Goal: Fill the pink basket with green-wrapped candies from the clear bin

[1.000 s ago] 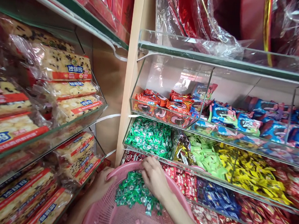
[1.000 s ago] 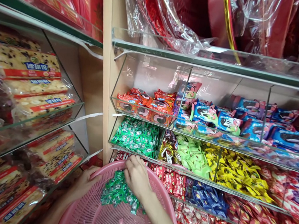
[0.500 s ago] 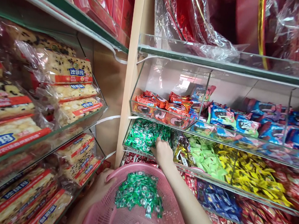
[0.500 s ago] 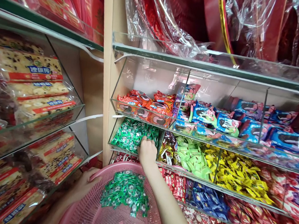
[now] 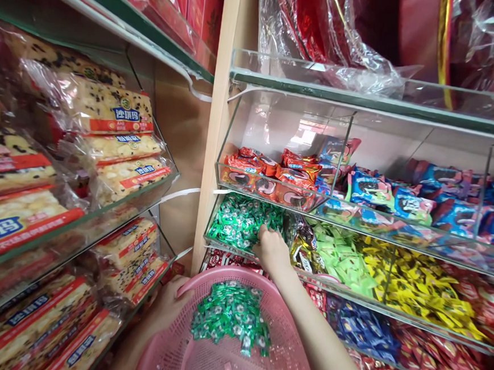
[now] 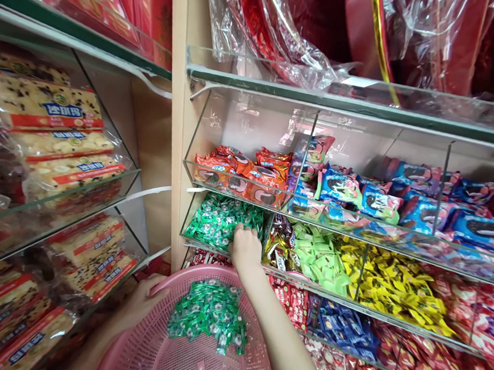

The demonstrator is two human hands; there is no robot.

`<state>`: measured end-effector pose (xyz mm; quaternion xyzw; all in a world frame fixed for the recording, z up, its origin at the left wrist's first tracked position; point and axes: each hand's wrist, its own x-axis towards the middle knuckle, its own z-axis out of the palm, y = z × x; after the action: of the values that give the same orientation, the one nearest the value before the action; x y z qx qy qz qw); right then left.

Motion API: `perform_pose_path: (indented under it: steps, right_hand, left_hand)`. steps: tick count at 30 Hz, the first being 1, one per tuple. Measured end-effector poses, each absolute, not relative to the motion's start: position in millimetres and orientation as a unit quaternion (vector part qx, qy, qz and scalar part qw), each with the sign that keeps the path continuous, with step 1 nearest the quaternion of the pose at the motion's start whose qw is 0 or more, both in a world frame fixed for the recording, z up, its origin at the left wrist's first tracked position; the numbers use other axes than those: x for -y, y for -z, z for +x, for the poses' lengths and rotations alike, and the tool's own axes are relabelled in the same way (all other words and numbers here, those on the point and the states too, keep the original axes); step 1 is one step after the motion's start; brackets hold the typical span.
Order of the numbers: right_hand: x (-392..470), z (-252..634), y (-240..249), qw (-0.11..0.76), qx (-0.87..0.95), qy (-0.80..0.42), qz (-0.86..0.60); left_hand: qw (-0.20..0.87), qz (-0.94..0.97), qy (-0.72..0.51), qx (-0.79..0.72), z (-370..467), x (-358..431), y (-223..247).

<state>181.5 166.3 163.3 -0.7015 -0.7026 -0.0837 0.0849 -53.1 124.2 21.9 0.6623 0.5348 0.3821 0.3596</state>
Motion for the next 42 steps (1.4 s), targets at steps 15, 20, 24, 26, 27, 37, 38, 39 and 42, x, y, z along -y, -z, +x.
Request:
perform_pose_path:
  steps: [15,20,24,26,27,37,38,39,42]
  right_hand:
    - [-94,193,-176,0.231,0.839,-0.088,-0.485]
    - [-96,198,-121,0.189,0.850,-0.137,-0.472]
    - [-116,208,-82,0.140,0.831,-0.085,-0.532]
    - [-122,210,-71,0.128,0.832,-0.069,-0.535]
    - [-123,210,-68,0.126,0.834,-0.064,-0.533]
    - [-124,205,-62,0.122,0.828,-0.030,-0.547]
    - [-124,206,-62,0.125,0.828,-0.029,-0.545]
    - [-124,206,-62,0.127,0.829,-0.026,-0.544]
    - [-120,203,-67,0.130,0.833,-0.013,-0.537]
  left_hand:
    - [0.366,0.656,-0.405,-0.521,-55,-125,-15]
    - [0.366,0.658,-0.395,-0.527,-55,-123,-17]
    - [0.351,0.667,-0.384,-0.533,-53,-122,-21]
    - [0.350,0.667,-0.386,-0.533,-53,-122,-21]
    - [0.349,0.666,-0.387,-0.533,-53,-122,-21]
    - [0.350,0.665,-0.383,-0.537,-54,-122,-22]
    - [0.352,0.665,-0.383,-0.537,-54,-122,-22]
    - [0.353,0.665,-0.382,-0.536,-53,-122,-23]
    - [0.348,0.665,-0.378,-0.543,-52,-121,-26]
